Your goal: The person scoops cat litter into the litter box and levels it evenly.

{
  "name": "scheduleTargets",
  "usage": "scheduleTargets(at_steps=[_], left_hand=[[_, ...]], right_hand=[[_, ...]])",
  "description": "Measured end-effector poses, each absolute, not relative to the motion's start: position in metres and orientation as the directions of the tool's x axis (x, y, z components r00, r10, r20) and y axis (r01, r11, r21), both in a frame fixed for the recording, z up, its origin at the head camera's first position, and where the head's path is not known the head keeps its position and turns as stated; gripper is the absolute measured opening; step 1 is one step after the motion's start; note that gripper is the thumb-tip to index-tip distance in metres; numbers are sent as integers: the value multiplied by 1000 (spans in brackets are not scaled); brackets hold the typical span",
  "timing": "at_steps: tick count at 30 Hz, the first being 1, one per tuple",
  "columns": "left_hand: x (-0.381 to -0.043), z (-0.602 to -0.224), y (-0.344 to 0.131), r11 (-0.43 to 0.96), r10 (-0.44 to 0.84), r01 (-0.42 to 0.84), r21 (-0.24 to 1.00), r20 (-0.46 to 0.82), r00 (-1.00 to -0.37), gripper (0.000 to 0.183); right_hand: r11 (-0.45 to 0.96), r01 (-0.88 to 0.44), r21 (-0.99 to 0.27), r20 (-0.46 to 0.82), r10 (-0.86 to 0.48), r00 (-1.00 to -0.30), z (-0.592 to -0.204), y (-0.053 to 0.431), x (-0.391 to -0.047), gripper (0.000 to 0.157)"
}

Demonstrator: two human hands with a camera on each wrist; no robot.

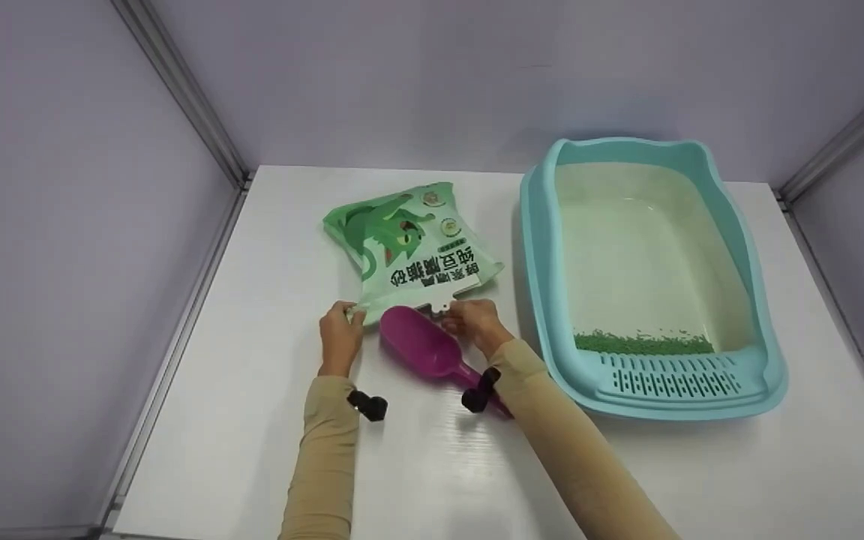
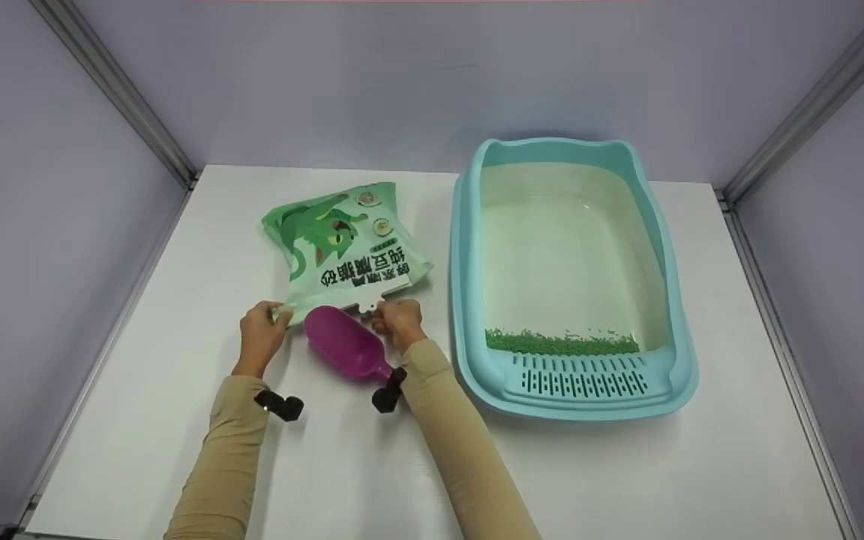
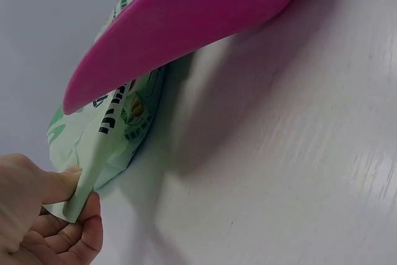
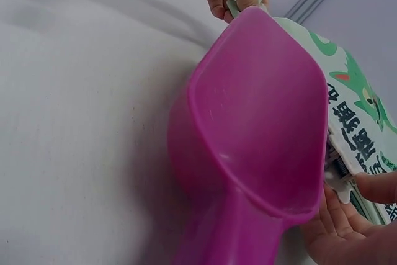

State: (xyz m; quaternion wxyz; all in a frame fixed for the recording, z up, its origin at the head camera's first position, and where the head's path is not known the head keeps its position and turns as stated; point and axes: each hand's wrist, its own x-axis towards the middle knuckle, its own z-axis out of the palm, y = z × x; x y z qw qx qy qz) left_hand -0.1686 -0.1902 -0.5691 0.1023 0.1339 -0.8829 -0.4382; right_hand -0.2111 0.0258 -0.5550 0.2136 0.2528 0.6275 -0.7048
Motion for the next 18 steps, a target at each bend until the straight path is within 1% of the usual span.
scheduleTargets(at_steps=[5,10,16,18], left_hand=[[-169,-568,-190,581,-325,-155,799,53,-944,24],[-169,-569,-190,587,-324,-155,795,55,-944,23],[-171,-574,-194,553,-313,-144,821,44,-949,22],[-171,-577,-195,558,-319,-120,821,79,-945,21]], right_hand=[[-89,620,-780,-624,34,-781,-554,25,-210,28],[-85,613,-786,-617,40,-786,-553,25,-207,28],[-77,601,-795,-605,32,-796,-557,27,-204,26],[-66,598,-799,-600,30,-799,-559,26,-203,26]])
